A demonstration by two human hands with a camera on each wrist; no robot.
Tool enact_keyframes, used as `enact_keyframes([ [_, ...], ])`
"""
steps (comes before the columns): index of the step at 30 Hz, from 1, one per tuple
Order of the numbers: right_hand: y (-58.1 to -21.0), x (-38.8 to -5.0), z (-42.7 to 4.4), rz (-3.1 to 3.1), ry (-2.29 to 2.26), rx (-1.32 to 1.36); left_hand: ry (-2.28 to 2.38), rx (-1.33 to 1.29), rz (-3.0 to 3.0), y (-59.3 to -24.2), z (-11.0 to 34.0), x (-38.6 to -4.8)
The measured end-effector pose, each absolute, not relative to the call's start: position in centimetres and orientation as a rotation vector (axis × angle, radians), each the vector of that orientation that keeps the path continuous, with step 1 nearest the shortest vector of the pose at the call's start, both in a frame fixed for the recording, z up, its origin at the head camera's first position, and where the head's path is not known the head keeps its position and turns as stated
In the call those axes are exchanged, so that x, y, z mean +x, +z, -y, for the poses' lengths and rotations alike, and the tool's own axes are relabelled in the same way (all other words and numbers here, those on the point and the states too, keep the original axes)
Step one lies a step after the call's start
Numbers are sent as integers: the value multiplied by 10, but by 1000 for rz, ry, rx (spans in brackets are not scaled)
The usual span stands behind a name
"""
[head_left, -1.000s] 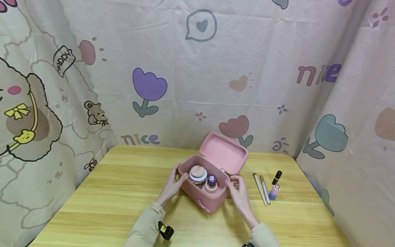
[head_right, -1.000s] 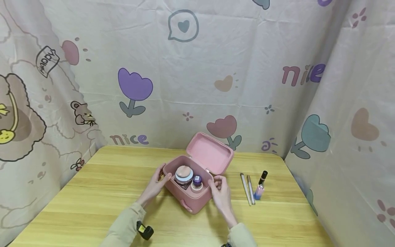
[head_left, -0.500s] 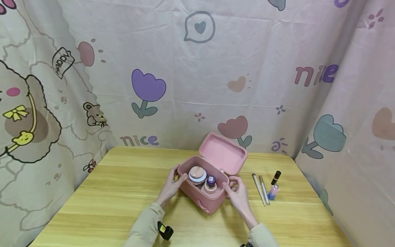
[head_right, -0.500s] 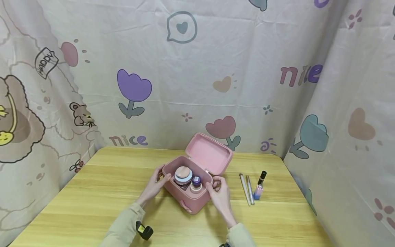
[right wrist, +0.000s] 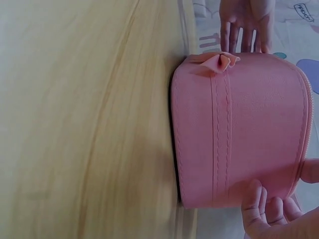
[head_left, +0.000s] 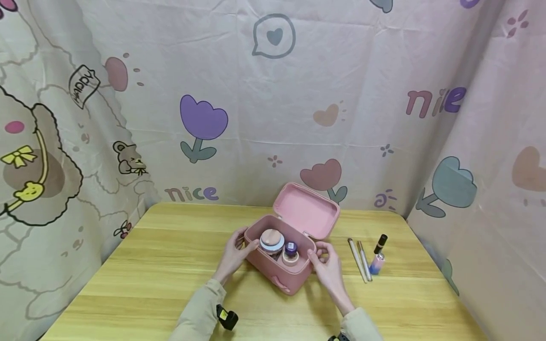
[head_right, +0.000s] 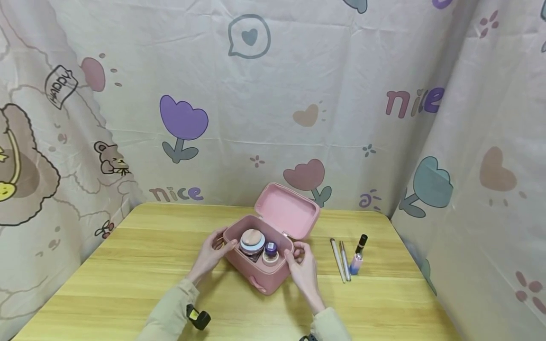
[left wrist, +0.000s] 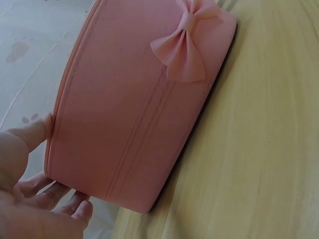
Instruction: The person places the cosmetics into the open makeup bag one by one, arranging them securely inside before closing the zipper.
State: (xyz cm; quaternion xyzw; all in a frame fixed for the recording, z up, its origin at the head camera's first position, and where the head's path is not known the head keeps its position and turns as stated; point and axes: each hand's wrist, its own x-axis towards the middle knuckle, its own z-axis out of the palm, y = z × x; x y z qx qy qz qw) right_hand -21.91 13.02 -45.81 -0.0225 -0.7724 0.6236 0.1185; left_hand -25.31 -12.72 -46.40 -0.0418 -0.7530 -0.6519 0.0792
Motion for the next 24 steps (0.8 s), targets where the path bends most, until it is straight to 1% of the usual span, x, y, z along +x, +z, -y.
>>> enact_keyframes([
  [15,-458,-221,-133,2348,1623,-19,-1618,47,2380,-460,126,-241],
  [24,-456,-220,-133,2382,1576,-41,-1468,-8,2446,-462,123,-237],
])
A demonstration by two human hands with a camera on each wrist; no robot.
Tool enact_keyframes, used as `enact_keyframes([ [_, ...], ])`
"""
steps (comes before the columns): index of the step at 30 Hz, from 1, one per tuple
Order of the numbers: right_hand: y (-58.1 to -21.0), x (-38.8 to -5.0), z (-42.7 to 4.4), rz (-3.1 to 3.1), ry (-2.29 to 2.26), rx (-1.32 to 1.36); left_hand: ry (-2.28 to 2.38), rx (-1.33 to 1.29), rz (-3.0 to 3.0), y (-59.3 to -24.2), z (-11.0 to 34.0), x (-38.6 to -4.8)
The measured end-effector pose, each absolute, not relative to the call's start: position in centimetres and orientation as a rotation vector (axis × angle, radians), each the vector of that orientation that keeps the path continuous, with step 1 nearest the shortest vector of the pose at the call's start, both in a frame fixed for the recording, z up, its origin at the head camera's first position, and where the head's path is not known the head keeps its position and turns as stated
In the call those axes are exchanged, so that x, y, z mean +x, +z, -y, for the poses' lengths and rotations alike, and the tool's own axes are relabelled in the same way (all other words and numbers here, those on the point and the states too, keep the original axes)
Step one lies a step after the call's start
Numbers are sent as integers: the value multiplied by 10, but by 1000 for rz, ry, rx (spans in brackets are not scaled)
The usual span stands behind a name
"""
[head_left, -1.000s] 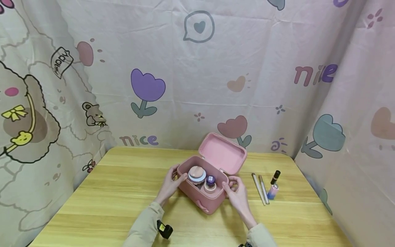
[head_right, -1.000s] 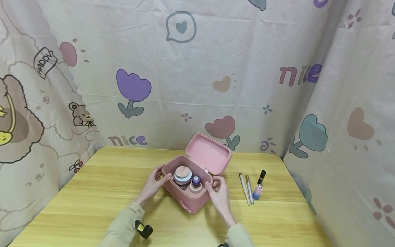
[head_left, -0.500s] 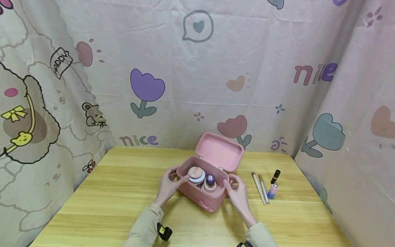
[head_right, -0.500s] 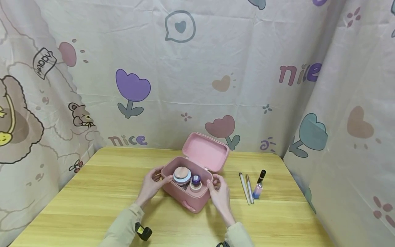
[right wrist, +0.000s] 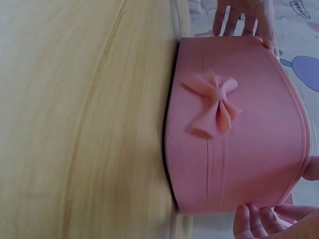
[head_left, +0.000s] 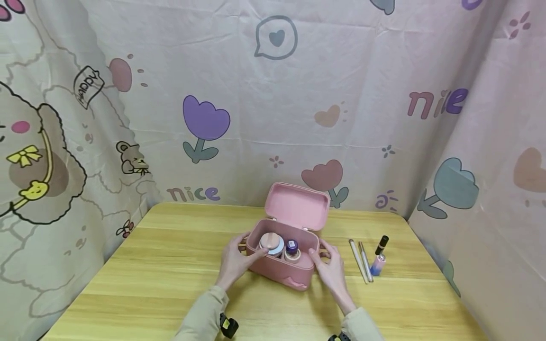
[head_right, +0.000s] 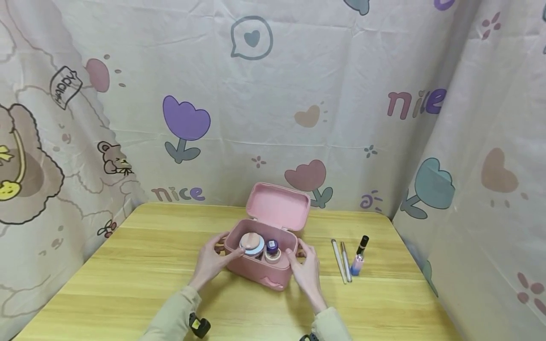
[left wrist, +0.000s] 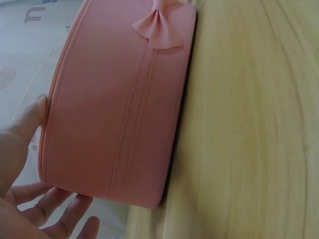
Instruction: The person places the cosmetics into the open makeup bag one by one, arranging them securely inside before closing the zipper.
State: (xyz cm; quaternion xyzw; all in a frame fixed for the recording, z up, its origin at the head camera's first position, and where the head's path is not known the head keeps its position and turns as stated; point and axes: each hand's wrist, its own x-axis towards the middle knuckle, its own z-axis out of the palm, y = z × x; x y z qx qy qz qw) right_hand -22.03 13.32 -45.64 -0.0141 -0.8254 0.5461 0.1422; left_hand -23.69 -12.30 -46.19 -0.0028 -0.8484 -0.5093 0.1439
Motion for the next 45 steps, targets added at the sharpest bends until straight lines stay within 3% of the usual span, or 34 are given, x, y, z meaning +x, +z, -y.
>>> enact_keyframes([
  [27,-462,-242,-150,2436,1584,163,-1630,-118,2363,-463,133,-228],
  [45,-463,-259,-163,2500,1564,262,-2117,-242,2373,-456,150,-261],
])
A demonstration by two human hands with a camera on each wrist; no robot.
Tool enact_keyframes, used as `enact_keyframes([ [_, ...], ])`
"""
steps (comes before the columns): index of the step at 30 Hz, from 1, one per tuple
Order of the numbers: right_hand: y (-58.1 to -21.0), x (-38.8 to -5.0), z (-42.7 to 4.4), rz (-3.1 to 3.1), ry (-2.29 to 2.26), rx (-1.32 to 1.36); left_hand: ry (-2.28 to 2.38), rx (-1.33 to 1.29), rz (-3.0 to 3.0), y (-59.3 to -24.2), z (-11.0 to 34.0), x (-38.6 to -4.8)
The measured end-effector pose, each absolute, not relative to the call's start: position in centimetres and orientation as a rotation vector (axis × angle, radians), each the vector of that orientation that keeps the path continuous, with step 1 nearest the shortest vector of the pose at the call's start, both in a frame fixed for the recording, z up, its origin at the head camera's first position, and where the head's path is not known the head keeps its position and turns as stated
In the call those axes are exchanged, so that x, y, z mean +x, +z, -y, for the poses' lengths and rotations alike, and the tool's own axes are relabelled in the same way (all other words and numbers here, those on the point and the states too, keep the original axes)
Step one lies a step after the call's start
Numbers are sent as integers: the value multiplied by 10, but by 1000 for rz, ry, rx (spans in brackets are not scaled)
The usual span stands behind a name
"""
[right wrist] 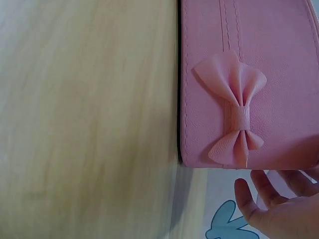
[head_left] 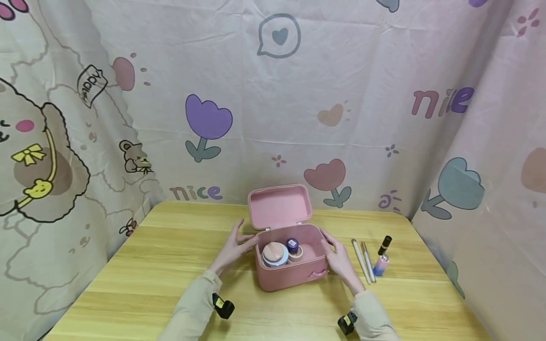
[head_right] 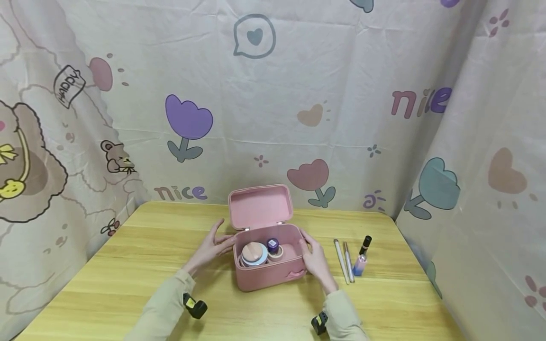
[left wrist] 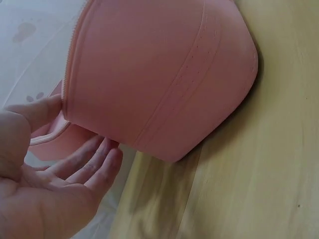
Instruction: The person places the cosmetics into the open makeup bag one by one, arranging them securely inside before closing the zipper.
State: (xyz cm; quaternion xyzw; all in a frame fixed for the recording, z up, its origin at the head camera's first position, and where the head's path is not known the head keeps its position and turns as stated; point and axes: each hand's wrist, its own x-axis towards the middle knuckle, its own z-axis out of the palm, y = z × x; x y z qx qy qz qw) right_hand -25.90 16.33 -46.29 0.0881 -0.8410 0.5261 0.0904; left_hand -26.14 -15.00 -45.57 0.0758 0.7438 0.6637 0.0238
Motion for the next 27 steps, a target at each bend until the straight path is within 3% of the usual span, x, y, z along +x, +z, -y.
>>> enact_keyframes([
  [18,-447,-215,-149,2607,1361,42,2129,211,-2195,-459,147,-258],
  [27,-451,-217,-143,2580,1391,21,2138,182,-2248,-459,139,-246],
])
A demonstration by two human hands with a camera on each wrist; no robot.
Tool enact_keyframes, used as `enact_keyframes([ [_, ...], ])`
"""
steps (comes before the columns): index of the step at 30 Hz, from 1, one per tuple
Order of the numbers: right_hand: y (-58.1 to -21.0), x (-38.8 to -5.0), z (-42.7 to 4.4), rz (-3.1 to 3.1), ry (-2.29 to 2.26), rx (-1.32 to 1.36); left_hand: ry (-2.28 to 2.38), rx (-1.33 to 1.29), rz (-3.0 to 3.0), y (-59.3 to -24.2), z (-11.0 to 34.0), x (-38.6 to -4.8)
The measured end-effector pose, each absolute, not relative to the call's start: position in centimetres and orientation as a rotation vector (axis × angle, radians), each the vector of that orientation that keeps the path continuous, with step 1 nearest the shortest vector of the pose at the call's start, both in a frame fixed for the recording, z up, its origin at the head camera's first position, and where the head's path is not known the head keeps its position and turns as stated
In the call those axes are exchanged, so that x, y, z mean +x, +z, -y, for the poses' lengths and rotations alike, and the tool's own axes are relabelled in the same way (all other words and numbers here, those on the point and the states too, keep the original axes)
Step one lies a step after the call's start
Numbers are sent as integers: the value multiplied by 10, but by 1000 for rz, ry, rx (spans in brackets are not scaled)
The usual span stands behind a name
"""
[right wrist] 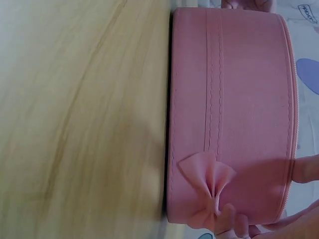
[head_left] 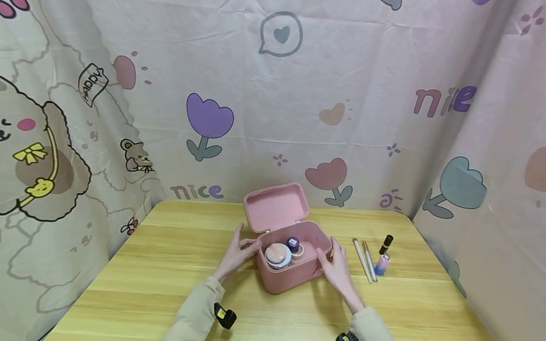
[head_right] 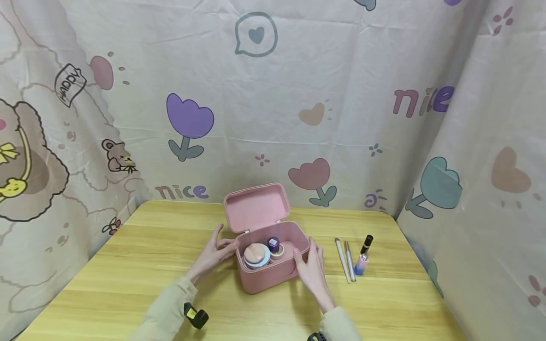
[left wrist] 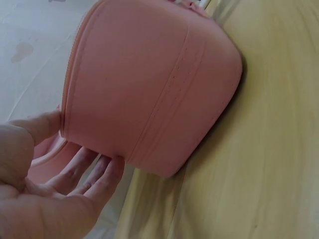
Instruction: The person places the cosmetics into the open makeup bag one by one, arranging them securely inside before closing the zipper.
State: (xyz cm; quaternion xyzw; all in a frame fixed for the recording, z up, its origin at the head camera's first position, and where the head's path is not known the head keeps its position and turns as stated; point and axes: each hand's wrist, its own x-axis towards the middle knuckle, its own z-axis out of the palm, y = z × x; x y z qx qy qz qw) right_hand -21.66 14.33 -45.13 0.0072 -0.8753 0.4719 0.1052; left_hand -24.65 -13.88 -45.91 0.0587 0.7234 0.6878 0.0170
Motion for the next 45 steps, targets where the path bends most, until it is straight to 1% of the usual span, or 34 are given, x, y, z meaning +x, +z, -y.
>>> enact_keyframes([
  [7,-447,-225,-145,2624,1418,31,2097,104,-2331,-456,136,-238],
  [13,-444,-230,-150,2640,1484,45,1985,73,-2488,-444,151,-241],
  [16,-443,-231,-151,2645,1499,46,2014,113,-2534,-433,160,-253],
  [23,-443,-232,-152,2653,1507,53,1984,316,-2639,-409,173,-281],
  [28,-444,-231,-152,2652,1506,51,1921,359,-2686,-404,173,-298],
  [31,-444,-231,-152,2650,1509,48,1905,350,-2723,-407,174,-306],
  [37,-445,-233,-153,2651,1517,48,1915,293,-2768,-407,177,-305],
  [45,-446,-240,-155,2630,1529,85,1936,276,-2784,-403,180,-291],
])
